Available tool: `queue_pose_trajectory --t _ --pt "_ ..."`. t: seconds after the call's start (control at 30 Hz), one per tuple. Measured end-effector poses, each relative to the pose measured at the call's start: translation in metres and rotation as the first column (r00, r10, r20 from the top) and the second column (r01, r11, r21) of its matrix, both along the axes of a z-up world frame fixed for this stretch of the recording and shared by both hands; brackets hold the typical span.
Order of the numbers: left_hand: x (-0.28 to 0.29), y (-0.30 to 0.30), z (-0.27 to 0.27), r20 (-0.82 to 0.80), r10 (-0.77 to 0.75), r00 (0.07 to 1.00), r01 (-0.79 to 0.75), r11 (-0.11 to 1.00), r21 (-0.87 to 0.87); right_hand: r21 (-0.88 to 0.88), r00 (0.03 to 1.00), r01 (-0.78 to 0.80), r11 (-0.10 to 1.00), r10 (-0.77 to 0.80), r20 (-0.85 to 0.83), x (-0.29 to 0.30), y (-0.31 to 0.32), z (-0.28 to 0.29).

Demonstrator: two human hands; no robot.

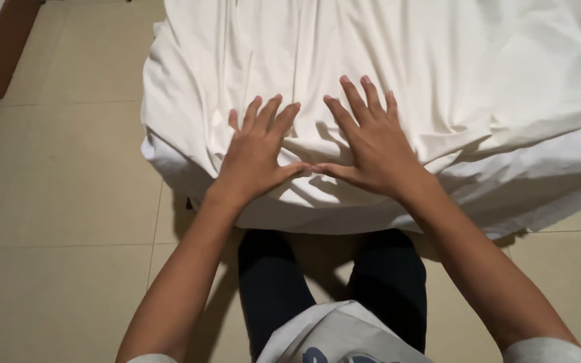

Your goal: The person folds a white bed sheet on a flat surface. They smooth the fabric, fold the edges inward, and then fold the sheet in half multiple times to create a compact bundle.

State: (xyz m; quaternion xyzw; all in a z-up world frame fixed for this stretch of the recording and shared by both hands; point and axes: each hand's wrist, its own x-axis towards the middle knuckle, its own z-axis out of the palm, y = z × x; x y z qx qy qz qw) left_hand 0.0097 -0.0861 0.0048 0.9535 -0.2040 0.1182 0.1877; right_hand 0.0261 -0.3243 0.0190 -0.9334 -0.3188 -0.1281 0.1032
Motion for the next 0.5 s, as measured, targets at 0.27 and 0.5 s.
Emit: queue_pose_trajectory --t 0.27,0.5 --pt "-0.008 -0.011 -0.034 0.162 0.082 0.983 -0.091 0.994 0.053 -0.155 0.996 0.082 0.985 -0.074 0.053 0.010 0.021 -0.028" --pt "-0.004 -0.009 -0.058 0.316 0.105 0.943 -0.097 0.994 -0.040 -0.018 0.974 0.100 0.995 -0.094 0.207 0.004 0.021 -0.044"
